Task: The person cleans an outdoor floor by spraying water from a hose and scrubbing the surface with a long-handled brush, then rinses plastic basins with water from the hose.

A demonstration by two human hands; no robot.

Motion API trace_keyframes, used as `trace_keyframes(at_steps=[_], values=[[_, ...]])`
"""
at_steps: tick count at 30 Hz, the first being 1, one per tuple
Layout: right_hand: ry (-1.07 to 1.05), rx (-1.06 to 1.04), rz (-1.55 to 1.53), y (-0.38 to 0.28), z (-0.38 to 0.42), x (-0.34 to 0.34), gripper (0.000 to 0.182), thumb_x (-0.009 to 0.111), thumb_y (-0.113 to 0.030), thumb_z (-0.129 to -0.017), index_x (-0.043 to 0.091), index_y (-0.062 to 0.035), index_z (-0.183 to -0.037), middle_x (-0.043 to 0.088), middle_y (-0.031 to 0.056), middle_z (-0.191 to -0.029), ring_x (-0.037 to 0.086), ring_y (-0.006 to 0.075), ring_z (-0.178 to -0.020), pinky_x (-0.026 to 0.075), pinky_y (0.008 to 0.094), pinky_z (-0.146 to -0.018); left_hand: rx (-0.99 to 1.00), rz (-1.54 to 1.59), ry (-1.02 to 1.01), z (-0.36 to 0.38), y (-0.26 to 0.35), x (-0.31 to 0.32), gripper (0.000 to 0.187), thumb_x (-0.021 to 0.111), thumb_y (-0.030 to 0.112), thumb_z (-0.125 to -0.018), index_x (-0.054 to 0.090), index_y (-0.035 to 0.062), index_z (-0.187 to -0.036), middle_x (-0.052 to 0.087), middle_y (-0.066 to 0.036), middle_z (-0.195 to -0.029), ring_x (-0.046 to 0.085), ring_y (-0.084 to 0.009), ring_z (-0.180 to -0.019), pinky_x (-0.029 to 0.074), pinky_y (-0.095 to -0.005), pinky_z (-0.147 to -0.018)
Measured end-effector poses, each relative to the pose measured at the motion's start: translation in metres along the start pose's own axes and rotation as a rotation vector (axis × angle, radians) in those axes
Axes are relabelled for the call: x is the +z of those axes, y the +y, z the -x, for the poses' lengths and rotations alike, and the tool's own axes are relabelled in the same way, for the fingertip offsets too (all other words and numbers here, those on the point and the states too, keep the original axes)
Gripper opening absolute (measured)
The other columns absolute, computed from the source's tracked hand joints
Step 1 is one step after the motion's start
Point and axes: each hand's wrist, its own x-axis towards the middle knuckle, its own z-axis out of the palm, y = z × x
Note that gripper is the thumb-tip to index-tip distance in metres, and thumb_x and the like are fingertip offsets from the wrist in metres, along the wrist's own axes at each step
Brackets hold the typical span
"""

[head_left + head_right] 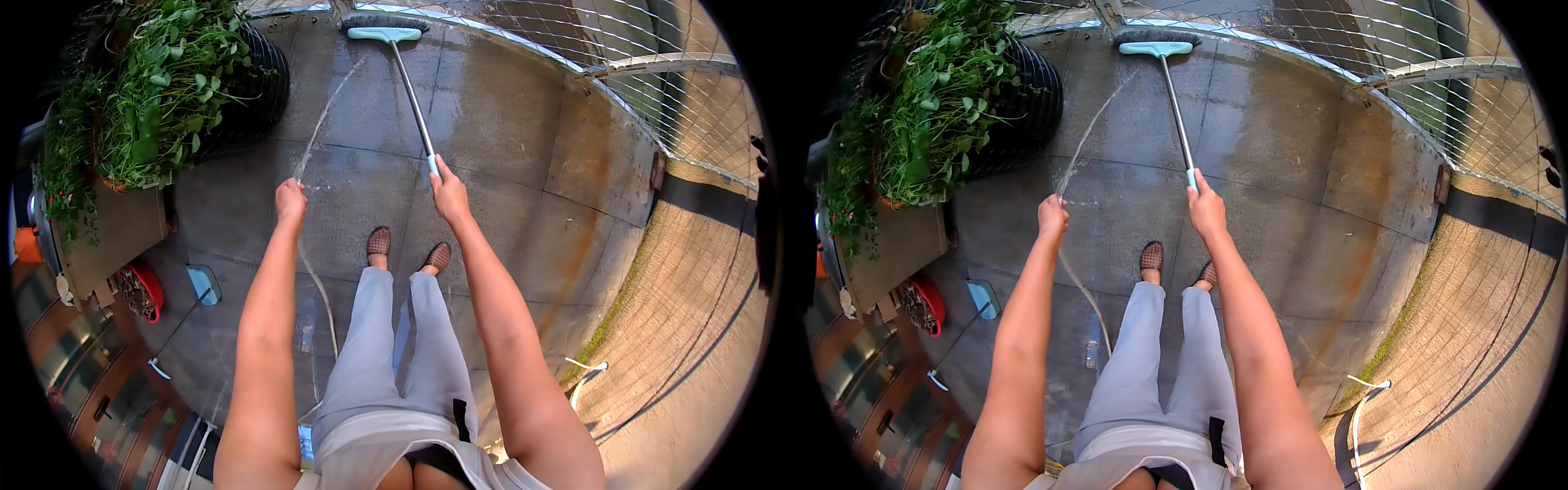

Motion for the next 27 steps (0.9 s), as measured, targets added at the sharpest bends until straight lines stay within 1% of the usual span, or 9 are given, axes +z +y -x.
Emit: trace_keyframes(at_steps=[3,4,10,11,14,20,23,25,27], values=[[0.004,-0.077,-0.026,-0.020,0.016,0.019,0.045,0.052,-0.027,-0.090,0.046,-0.0187,-0.134,0.062,0.0291,-0.087,0.061,0.0449,-0.085,0.047,0.0487,-0.075,-0.059,0.096,-0.006,-0.010,0.011,-0.022,0.028,0.035,0.028,-0.088,0.050,0.0061,-0.081,0.037,-0.002,-0.045,0.030,-0.0131,-0.032,0.023,-0.0305,-0.032],[-0.071,0.033,-0.044,-0.030,0.039,0.015,0.046,0.052,-0.027,-0.090,0.045,-0.0185,-0.135,0.062,0.0295,-0.082,0.061,0.0458,-0.081,0.047,0.0496,-0.072,-0.082,0.131,-0.008,-0.015,0.011,-0.028,0.027,0.035,0.028,-0.088,0.050,0.0062,-0.081,0.037,-0.002,-0.045,0.029,-0.0131,-0.032,0.022,-0.0306,-0.031],[-0.191,-0.030,0.097,0.006,0.178,0.032,0.054,0.051,-0.024,-0.092,0.033,-0.0187,-0.142,0.060,0.0266,-0.068,0.061,0.0427,-0.064,0.048,0.0483,-0.063,-0.104,0.097,-0.008,-0.022,0.005,-0.040,0.027,0.036,0.027,-0.087,0.050,0.0062,-0.081,0.037,-0.002,-0.045,0.028,-0.0126,-0.031,0.021,-0.0293,-0.031],[-0.179,-0.077,0.132,0.012,0.184,0.043,0.054,0.050,-0.024,-0.092,0.033,-0.0189,-0.142,0.061,0.0260,-0.067,0.061,0.0426,-0.064,0.048,0.0484,-0.063,-0.089,0.057,-0.022,-0.024,0.001,-0.042,0.028,0.036,0.027,-0.087,0.052,0.0053,-0.081,0.040,-0.003,-0.046,0.033,-0.0140,-0.033,0.025,-0.0304,-0.033],[-0.253,-0.005,0.133,-0.043,0.149,0.059,0.053,0.050,-0.025,-0.091,0.035,-0.0193,-0.142,0.062,0.0258,-0.071,0.061,0.0428,-0.066,0.048,0.0499,-0.064,-0.065,-0.036,-0.042,-0.026,-0.014,-0.041,0.032,0.038,0.028,-0.088,0.057,0.0035,-0.082,0.049,-0.006,-0.050,0.045,-0.0171,-0.038,0.035,-0.0334,-0.039],[-0.160,-0.115,0.115,-0.148,0.019,0.137,0.052,0.049,-0.025,-0.090,0.036,-0.0171,-0.140,0.063,0.0286,-0.086,0.061,0.0453,-0.081,0.046,0.0526,-0.076,-0.033,0.014,-0.032,-0.022,-0.005,-0.043,0.031,0.038,0.027,-0.087,0.056,0.0025,-0.082,0.049,-0.007,-0.050,0.044,-0.0169,-0.038,0.034,-0.0330,-0.037],[-0.158,-0.080,0.063,-0.170,0.027,0.152,0.051,0.049,-0.025,-0.090,0.039,-0.0151,-0.139,0.062,0.0300,-0.089,0.060,0.0457,-0.084,0.046,0.0514,-0.077,-0.064,0.118,-0.027,-0.024,0.012,-0.050,0.030,0.038,0.027,-0.087,0.055,0.0027,-0.082,0.047,-0.007,-0.050,0.040,-0.0165,-0.036,0.031,-0.0314,-0.036],[-0.184,-0.060,0.065,-0.149,0.063,0.145,0.052,0.049,-0.025,-0.090,0.038,-0.0152,-0.140,0.062,0.0298,-0.087,0.061,0.0457,-0.083,0.046,0.0509,-0.075,-0.101,0.197,-0.020,-0.030,0.020,-0.055,0.030,0.037,0.026,-0.087,0.054,0.0032,-0.081,0.046,-0.007,-0.050,0.038,-0.0160,-0.036,0.030,-0.0302,-0.035],[-0.265,-0.014,0.111,-0.108,0.106,0.126,0.056,0.048,-0.025,-0.091,0.030,-0.0203,-0.143,0.063,0.0277,-0.083,0.061,0.0448,-0.078,0.048,0.0522,-0.072,-0.131,0.262,-0.007,-0.040,0.022,-0.057,0.029,0.037,0.027,-0.088,0.053,0.0038,-0.079,0.044,-0.007,-0.050,0.035,-0.0156,-0.035,0.029,-0.0291,-0.034]])
